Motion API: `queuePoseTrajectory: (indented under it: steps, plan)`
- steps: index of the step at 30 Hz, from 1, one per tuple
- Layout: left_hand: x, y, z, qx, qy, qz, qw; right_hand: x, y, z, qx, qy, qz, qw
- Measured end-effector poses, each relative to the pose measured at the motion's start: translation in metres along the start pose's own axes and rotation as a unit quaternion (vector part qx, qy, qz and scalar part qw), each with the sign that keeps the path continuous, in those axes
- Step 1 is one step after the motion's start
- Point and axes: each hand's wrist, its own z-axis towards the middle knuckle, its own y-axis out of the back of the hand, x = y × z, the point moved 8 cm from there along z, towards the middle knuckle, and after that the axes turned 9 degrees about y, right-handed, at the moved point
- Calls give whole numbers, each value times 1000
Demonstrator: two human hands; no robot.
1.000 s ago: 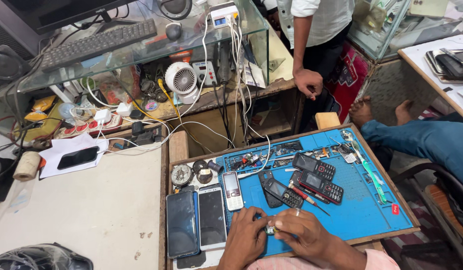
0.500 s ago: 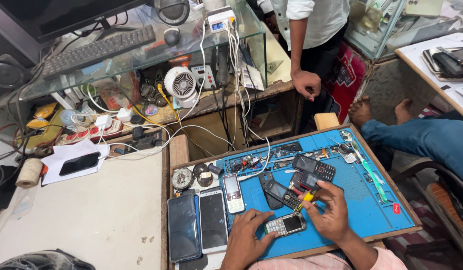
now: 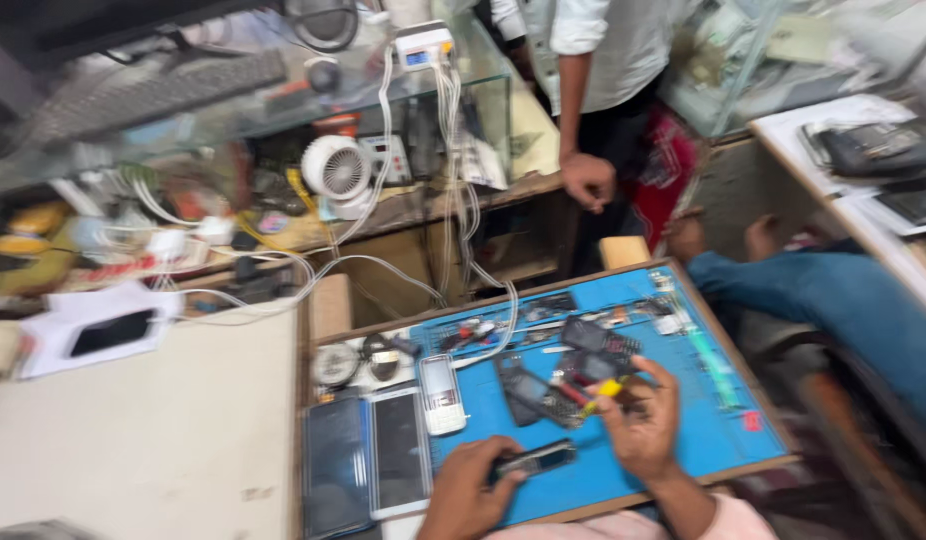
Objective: The person uses a yellow-handled screwdriver to unscrew and remove the back cover of a silver feature phone. They then use the screwdriver to probe and adjust internal components on the phone's circuit board.
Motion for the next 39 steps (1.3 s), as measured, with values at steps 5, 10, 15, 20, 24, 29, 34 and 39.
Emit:
queuePoseTrajectory:
  steps: [5,10,15,20,24,29,34,39]
  plan:
    - [28,-8,6,-12,15,-137,990,-2,23,5,-27,-15,-38,999]
    - [44,-14,7,-60,20,-211,975,-13,25,3,-42,-40,-26,998]
    - [60,-39,3,-43,8,-393,919,-19,15,-3,-13,-69,-26,997]
    - [85,-39,12,-61,67,-521,849,-9,-16,2,149,-64,-147,976]
    - [93,-42,16,-44,133,-555,820,-8,-49,-12,293,-129,-134,938]
    - [89,-44,18,-35,165,-582,795,-9,-68,-21,370,-183,-107,904]
    - [77,-38,17,-26,127,-558,820,0,-69,-18,369,-147,-106,912]
    - [71,-31,19,-33,128,-563,816,3,-73,-14,376,-132,-144,906]
